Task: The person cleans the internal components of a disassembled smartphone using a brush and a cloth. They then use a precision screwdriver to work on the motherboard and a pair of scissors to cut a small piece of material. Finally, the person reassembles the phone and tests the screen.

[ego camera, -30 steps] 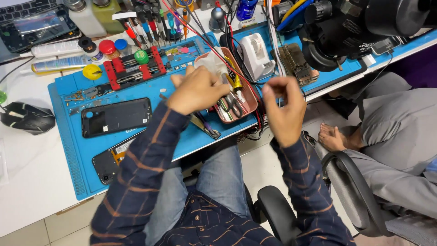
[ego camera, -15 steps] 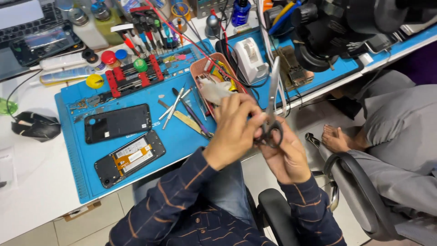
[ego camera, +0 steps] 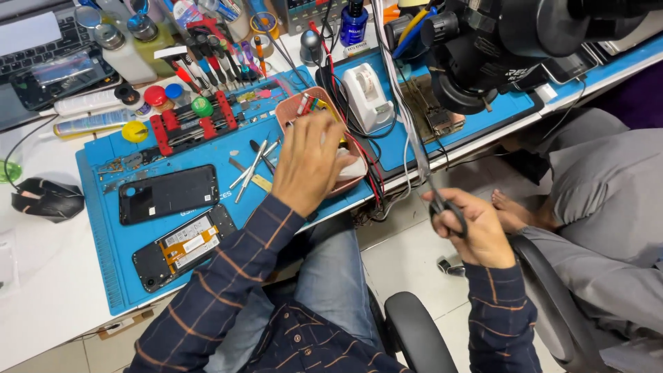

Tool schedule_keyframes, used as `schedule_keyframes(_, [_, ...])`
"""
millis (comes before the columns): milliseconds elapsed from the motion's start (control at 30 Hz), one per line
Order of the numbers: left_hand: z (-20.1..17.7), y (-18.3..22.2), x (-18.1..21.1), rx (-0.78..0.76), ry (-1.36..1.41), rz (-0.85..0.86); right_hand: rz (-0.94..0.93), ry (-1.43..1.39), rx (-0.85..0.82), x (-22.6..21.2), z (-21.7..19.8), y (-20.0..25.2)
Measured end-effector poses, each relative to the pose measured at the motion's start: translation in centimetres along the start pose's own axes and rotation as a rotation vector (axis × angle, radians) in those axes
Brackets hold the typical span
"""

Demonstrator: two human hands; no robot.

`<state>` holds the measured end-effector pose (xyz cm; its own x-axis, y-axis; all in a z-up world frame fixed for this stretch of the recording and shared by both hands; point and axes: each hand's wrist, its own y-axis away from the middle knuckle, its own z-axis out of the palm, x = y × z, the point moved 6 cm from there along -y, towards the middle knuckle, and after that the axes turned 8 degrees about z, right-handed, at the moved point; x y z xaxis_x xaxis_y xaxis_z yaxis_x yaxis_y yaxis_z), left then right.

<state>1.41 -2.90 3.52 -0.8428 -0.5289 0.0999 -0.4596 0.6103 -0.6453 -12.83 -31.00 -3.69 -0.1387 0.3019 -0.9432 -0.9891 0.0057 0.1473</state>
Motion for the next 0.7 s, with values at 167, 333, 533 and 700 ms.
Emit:
schedule_keyframes(167, [7.1, 4.7, -5.6, -0.523, -0.037, -0.237, -0.061, -0.035, 0.059, -3.8, 1.4, -1.2])
schedule_keyframes(333, [2.3, -1.3, -2.9, -0.372, -0.098, -0.147, -0.169, 0.25, 0.243, -2.9, 0.3, -2.9])
schedule_keyframes(533, [3.3, -6.8, 0.7, -0.167, -0.073, -0.088, -0.496, 0.794, 0.367, -8.4, 5.1, -8.1])
schedule_keyframes(700, [8.9, -7.1, -1.6, -0.156, -0.158, -0.154, -0.433, 0.818, 0.346, -7.9, 5.9, -14.2])
